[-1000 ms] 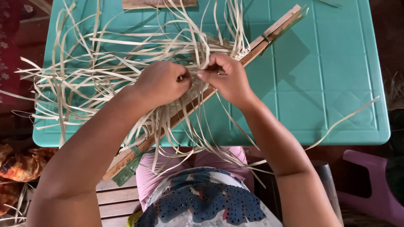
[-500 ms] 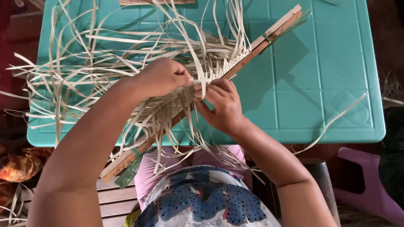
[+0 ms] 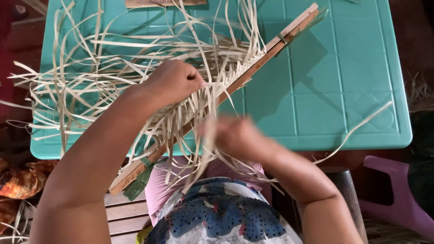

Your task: Weaving dried plant fibers around a wooden guide on a table to create a mat.

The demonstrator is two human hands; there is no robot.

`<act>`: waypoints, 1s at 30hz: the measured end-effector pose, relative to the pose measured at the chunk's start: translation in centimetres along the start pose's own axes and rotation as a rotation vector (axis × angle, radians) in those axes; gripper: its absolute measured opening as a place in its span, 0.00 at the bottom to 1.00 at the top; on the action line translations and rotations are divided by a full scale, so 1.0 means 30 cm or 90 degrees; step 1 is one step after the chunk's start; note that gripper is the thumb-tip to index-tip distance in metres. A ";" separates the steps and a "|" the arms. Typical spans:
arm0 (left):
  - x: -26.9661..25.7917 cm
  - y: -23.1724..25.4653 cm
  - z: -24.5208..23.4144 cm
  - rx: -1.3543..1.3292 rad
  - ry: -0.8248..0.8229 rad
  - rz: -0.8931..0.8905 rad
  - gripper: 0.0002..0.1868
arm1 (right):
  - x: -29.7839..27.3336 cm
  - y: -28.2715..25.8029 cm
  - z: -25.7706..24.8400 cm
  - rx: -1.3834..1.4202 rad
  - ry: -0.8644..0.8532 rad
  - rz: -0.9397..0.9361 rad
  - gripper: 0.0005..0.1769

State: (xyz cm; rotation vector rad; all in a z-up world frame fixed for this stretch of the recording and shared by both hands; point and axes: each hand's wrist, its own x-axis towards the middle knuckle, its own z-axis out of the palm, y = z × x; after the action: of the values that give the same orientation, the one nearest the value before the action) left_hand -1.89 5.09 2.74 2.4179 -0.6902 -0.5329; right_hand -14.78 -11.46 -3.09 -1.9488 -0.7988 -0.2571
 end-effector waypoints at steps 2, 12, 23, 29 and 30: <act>-0.007 0.007 -0.001 0.006 0.004 0.011 0.19 | 0.043 0.067 -0.048 -0.043 0.012 0.166 0.09; 0.032 -0.052 0.070 0.021 0.093 0.151 0.12 | 0.095 0.120 -0.048 -0.005 0.011 0.441 0.09; 0.053 -0.091 0.130 0.268 0.140 0.200 0.10 | 0.234 0.137 -0.189 0.475 0.251 0.466 0.12; 0.055 -0.064 0.137 0.284 0.144 0.165 0.07 | 0.310 0.065 -0.268 0.028 0.088 0.602 0.14; 0.050 -0.051 0.132 0.292 0.159 0.167 0.09 | 0.289 0.172 -0.223 0.028 0.036 0.528 0.11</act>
State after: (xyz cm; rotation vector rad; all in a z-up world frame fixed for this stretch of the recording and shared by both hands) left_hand -2.17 3.70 -1.55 2.6811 -1.0893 0.0450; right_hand -3.91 -15.08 0.83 -2.0469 0.0807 0.2044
